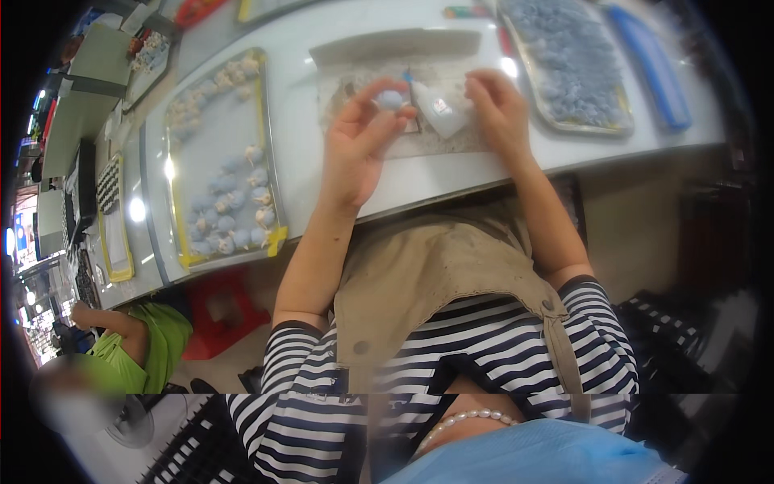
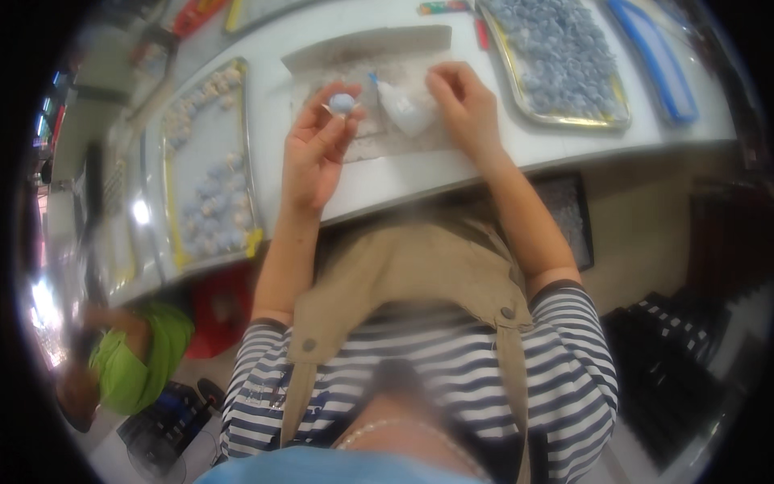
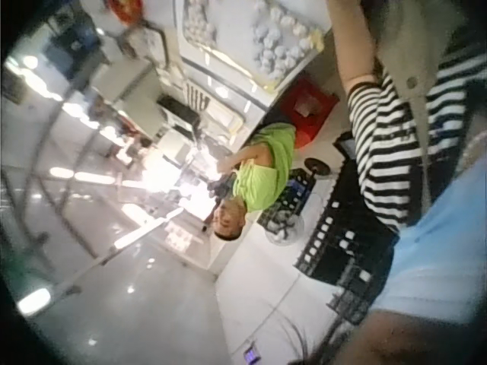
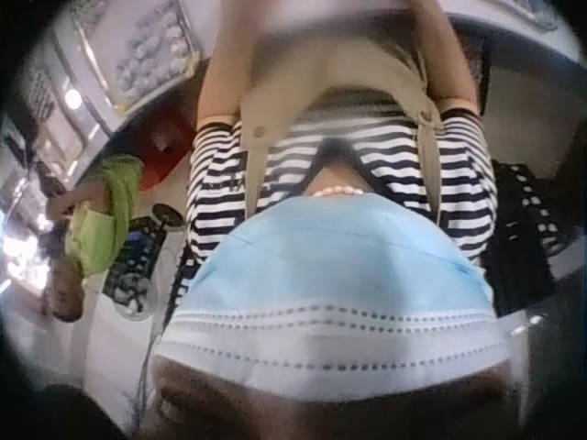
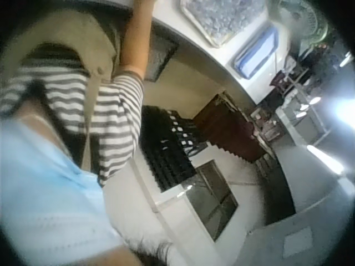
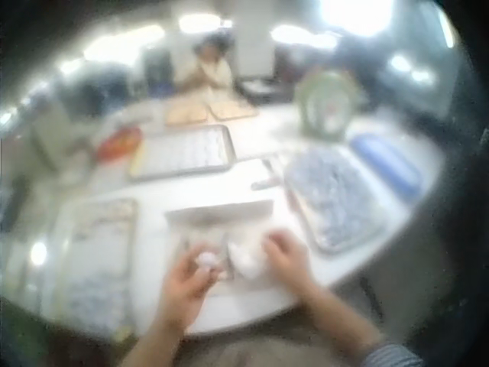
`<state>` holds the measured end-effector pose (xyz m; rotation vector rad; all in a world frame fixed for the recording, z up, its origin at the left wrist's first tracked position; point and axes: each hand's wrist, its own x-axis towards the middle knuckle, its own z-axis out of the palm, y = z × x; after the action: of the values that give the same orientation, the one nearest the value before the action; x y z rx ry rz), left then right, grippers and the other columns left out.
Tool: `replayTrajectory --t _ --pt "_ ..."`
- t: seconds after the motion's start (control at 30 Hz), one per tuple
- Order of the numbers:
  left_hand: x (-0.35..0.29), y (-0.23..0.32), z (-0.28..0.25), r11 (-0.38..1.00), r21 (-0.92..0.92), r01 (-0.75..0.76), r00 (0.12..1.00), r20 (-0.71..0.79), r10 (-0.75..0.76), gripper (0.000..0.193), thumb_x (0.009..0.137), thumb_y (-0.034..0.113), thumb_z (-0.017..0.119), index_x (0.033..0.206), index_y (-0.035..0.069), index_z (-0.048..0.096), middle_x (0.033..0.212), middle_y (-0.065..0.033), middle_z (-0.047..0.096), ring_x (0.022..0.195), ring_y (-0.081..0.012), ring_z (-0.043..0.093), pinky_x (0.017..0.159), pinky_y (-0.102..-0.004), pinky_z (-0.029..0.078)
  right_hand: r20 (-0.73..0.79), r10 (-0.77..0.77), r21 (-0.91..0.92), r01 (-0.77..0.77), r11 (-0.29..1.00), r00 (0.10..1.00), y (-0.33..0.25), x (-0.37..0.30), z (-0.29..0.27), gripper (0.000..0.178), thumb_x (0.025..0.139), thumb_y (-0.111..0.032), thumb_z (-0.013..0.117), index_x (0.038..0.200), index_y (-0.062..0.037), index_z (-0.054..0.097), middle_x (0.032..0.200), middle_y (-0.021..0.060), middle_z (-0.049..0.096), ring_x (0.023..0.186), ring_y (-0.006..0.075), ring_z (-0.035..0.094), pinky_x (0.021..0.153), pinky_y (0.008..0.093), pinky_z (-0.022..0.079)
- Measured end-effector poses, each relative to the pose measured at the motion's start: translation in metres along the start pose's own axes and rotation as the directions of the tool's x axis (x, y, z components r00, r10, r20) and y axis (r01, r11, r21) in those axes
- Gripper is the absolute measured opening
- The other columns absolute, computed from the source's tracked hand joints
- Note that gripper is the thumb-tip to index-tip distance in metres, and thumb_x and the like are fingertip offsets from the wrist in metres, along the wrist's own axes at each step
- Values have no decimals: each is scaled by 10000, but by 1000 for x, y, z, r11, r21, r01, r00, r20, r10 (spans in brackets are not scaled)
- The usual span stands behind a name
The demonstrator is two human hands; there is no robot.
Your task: The person applies glue to doll head pieces from a squeeze bottle and attaches small figurine parts together by hand.
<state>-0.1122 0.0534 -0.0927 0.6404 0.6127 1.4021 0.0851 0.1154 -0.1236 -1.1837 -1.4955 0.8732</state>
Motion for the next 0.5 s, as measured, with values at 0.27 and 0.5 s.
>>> replayTrajectory --t 0.27,0.5 --pt "-22 -18 -13 997 67 28 995 -94 -22 380 819 -35 551 1192 -6 483 1117 -91 527 955 -191 564 847 -266 453 144 -171 -406 216 888 975 2 -34 21 379 734 -271 677 1015 -39 574 879 112 592 766 257 564 685 343 460" --pt "-36 -21 -25 989 147 13 991 -136 7 389 802 -37 574 1182 -7 498 1055 -66 539 888 -148 547 797 -251 452 217 -197 -531 285 798 956 11 -41 28 358 721 -256 679 986 -37 579 899 125 587 817 282 573 709 364 459"
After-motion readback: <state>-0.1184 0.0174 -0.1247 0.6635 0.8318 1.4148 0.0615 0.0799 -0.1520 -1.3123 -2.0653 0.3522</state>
